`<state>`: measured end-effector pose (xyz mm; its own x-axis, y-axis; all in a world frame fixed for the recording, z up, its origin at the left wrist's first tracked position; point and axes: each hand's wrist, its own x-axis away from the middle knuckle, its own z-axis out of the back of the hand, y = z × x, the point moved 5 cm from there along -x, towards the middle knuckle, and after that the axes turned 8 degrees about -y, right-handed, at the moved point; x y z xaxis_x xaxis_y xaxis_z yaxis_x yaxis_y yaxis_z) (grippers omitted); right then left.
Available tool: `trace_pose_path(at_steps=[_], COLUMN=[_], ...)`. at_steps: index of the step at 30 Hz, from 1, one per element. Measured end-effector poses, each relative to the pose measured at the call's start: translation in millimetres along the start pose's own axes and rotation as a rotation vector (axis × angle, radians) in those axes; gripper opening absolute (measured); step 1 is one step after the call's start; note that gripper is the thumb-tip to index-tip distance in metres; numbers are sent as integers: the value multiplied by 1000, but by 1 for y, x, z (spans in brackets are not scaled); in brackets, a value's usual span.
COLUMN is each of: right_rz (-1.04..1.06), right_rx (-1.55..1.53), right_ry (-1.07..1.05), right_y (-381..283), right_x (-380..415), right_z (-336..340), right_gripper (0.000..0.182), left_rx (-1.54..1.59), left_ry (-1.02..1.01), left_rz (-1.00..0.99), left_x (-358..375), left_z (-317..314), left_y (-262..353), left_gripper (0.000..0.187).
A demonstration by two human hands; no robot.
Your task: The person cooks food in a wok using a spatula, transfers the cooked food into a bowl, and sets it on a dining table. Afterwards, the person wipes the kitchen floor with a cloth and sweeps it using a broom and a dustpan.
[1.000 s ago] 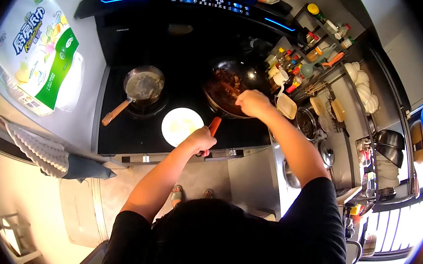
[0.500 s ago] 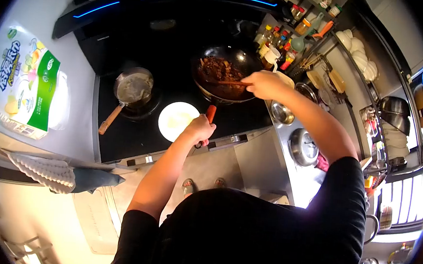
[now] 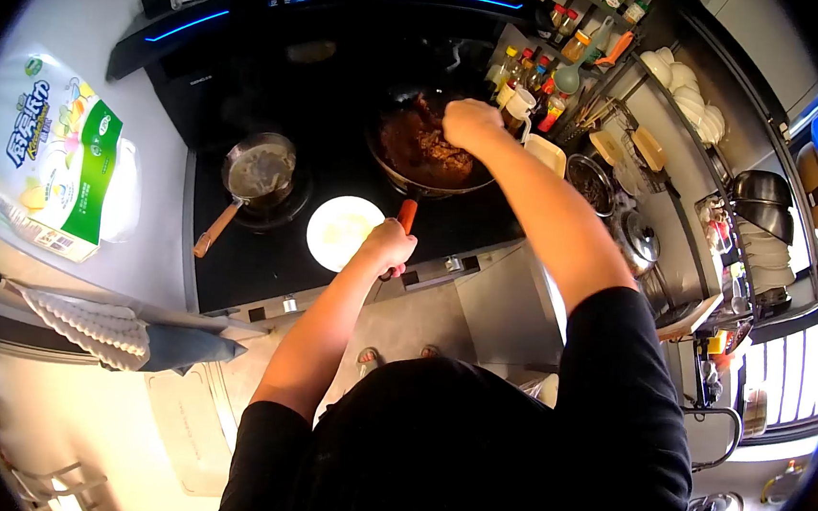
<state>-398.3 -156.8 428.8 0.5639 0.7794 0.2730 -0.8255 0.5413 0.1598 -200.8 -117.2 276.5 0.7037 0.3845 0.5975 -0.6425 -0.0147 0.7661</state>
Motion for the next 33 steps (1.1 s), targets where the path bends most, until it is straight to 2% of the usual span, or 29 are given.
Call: trace_pose_path(at_steps=[1,3,6,9,12,13,16,17,20,22,24,26,28,30,31,33], right_rz=[32,97,230,382,370,409,271,242,180,207,265,269,404,312,334,316], right_rx=[60,169,268,347,309,211,-1,-7,14,-8,237,279,441,397,312,218], right_ry=[18,-30,62,-76,-19,56,90,60,123,72,17,-38,-57,-150,-107,-66], right_y=[16,31,57,67,81,81,82,78,69,83,93,110,135,158,165,179], right_x=[-7,29,59,87,69,69,36,21,-11,-33,-19,14,24,30,35,23], right_z=[1,25,21,11,-17,-20,-57,-67,-54,-29,7,35,30,23,23,8], right_gripper=[26,22,21,20,22,18,18,25,26,24,23,24,25,24,25,27], left_rx=[3,-26,-98,-133,-202,-207,-198,-202,-221,-226,-346,-412,-626,-765,-710,-687], left_ry=[0,-15,-27,6,9,3,-18,-26,-16,-24,31,65,283,490,448,443], left_rz=[-7,-8,-5,-13,7,20,29,39,50,37,67,93,52,-2,87,107], left_x=[-8,-9,-1,-2,3,8,-4,-3,0,-5,3,1,-3,-2,9,2], left_z=[0,3,9,8,9,10,14,14,15,13,17,20,21,20,19,25], left_y=[-4,-5,1,0,7,11,4,3,8,2,10,9,4,2,14,11], left_gripper=[38,38,38,38,37,37,33,32,30,32,38,41,42,41,33,29])
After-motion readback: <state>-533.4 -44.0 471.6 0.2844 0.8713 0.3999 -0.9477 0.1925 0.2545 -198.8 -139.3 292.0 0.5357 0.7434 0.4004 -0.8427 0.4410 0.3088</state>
